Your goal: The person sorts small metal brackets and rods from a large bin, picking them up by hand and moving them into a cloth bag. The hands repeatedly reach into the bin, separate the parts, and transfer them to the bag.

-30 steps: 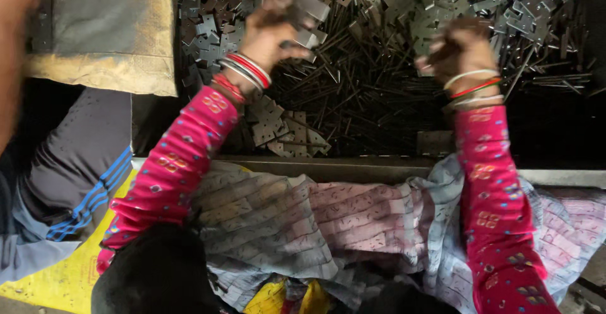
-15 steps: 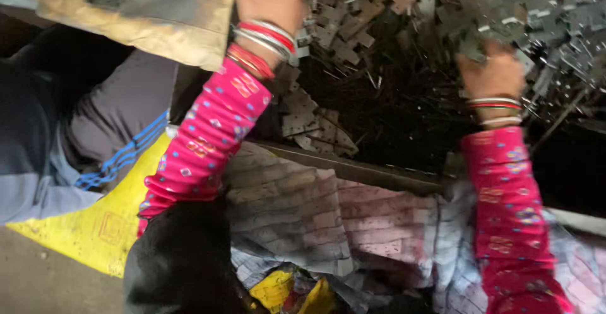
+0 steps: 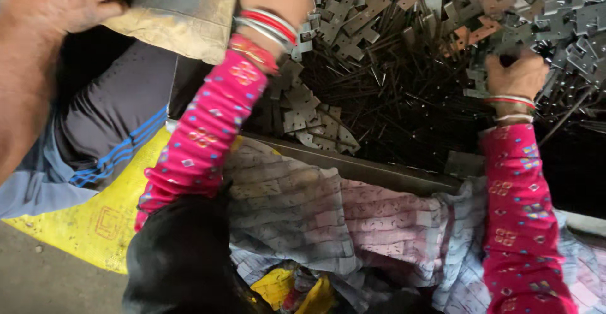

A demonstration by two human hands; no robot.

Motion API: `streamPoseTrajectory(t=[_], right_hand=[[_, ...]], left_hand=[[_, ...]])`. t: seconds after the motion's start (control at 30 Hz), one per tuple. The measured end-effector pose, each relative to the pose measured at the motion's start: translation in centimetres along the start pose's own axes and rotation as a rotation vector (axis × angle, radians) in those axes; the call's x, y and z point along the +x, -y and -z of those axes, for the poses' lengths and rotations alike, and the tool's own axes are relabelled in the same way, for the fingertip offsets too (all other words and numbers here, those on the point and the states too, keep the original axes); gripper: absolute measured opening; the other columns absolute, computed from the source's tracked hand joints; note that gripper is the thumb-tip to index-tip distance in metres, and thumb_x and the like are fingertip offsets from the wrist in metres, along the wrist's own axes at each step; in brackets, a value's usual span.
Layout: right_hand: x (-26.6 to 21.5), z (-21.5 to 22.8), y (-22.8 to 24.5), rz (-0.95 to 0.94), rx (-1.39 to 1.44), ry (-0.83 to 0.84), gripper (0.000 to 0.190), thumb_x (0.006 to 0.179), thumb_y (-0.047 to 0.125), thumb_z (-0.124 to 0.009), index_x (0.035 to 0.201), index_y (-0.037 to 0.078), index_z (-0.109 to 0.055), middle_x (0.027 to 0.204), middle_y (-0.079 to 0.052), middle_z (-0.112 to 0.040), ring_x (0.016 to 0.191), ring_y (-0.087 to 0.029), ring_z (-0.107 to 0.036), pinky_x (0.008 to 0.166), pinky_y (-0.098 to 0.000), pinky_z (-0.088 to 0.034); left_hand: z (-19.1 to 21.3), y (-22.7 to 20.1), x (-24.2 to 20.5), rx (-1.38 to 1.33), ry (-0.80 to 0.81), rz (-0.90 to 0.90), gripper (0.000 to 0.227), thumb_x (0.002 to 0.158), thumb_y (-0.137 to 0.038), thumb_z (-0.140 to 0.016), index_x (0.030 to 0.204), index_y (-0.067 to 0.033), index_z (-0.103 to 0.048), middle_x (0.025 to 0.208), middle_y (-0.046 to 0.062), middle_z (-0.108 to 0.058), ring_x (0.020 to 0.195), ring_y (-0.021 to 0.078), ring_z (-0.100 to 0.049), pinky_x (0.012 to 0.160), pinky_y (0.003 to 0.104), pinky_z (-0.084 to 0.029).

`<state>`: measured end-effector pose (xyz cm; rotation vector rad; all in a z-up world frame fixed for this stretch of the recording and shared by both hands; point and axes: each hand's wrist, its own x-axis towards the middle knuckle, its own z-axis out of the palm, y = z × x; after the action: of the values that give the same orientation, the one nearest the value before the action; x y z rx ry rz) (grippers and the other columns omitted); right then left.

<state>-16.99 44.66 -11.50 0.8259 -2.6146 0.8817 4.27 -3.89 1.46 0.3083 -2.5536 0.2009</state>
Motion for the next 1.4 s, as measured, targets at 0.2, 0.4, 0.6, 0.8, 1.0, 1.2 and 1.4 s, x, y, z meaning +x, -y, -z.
streamPoseTrajectory(t=[0.2,0.4,0.6,0.8,1.0,1.2,1.4], right_hand=[[-0.1,4.8,3.4,0.095,0.472,-0.319,0.019,0.096,0.015,-0.074,0.103,-0.003,-0.072,0.106,-0.015,-0.074,0.098,-0.026,-0.068,0.090,-0.0453,-0.055],[-0.7,8.4,-0.2,-0.303,1.566,-0.372,0.025,0.099,0.028,-0.076,0.110,0.007,-0.068,0.112,-0.008,-0.075,0.113,-0.029,-0.074,0.098,-0.0510,-0.062],[-1.7,9.4,-5.5,-0.448,1.871,-0.617,0.028,0.099,0.032,-0.068,0.106,0.005,-0.064,0.107,-0.014,-0.074,0.098,-0.030,-0.073,0.078,-0.0449,-0.052],[-0.1,4.0,-1.5,-0.625,0.447,0.010,0.050,0.107,0.058,-0.061,0.111,0.011,-0.076,0.094,0.003,-0.078,0.074,-0.018,-0.068,0.069,-0.0336,-0.053],[-0.6,-2.1,3.3,-0.069,-0.614,0.258,0.042,0.077,0.044,-0.085,0.110,0.019,-0.075,0.120,-0.018,-0.066,0.108,-0.040,-0.065,0.079,-0.0592,-0.054],[-0.1,-3.2,0.6,-0.061,-0.253,0.129,0.030,0.098,0.037,-0.075,0.108,0.009,-0.075,0.104,-0.024,-0.072,0.098,-0.044,-0.070,0.083,-0.0555,-0.056],[0.0,-4.7,1.6,0.027,0.054,0.062,0.041,0.095,0.038,-0.086,0.103,0.000,-0.074,0.089,-0.022,-0.072,0.080,-0.045,-0.069,0.069,-0.0517,-0.055]], left_hand=[[-6.1,-9.5,-3.9,-0.196,0.538,-0.128,0.023,0.101,-0.021,-0.056,0.108,-0.0039,-0.069,0.070,0.010,-0.072,0.061,0.0263,-0.072,0.051,0.042,-0.057],[-14.5,-8.1,-6.2,-0.079,0.422,-0.047,0.026,0.091,-0.023,-0.055,0.107,-0.0068,-0.068,0.095,0.015,-0.072,0.090,0.0340,-0.070,0.073,0.051,-0.056],[-15.7,-9.6,-6.5,-0.026,0.181,-0.006,0.028,0.093,-0.020,-0.062,0.118,-0.0068,-0.060,0.112,0.017,-0.070,0.111,0.0351,-0.060,0.096,0.049,-0.047],[-10.6,-10.8,-3.2,-0.248,0.348,0.167,0.039,0.079,-0.017,-0.070,0.114,-0.0048,-0.058,0.094,0.019,-0.072,0.089,0.0387,-0.069,0.079,0.050,-0.054],[-6.8,-10.4,-0.2,-0.741,0.306,0.330,0.022,0.088,-0.022,-0.069,0.098,-0.0037,-0.070,0.086,0.021,-0.075,0.079,0.0390,-0.073,0.075,0.044,-0.058],[-5.0,-10.9,0.5,-1.058,0.174,0.188,0.024,0.086,-0.019,-0.069,0.100,0.0000,-0.073,0.086,0.021,-0.076,0.078,0.0317,-0.076,0.074,0.040,-0.059],[-4.2,-11.6,-0.3,-1.064,0.411,0.321,0.029,0.088,-0.020,-0.067,0.112,-0.0048,-0.073,0.090,0.013,-0.078,0.072,0.0226,-0.074,0.069,0.036,-0.060]])
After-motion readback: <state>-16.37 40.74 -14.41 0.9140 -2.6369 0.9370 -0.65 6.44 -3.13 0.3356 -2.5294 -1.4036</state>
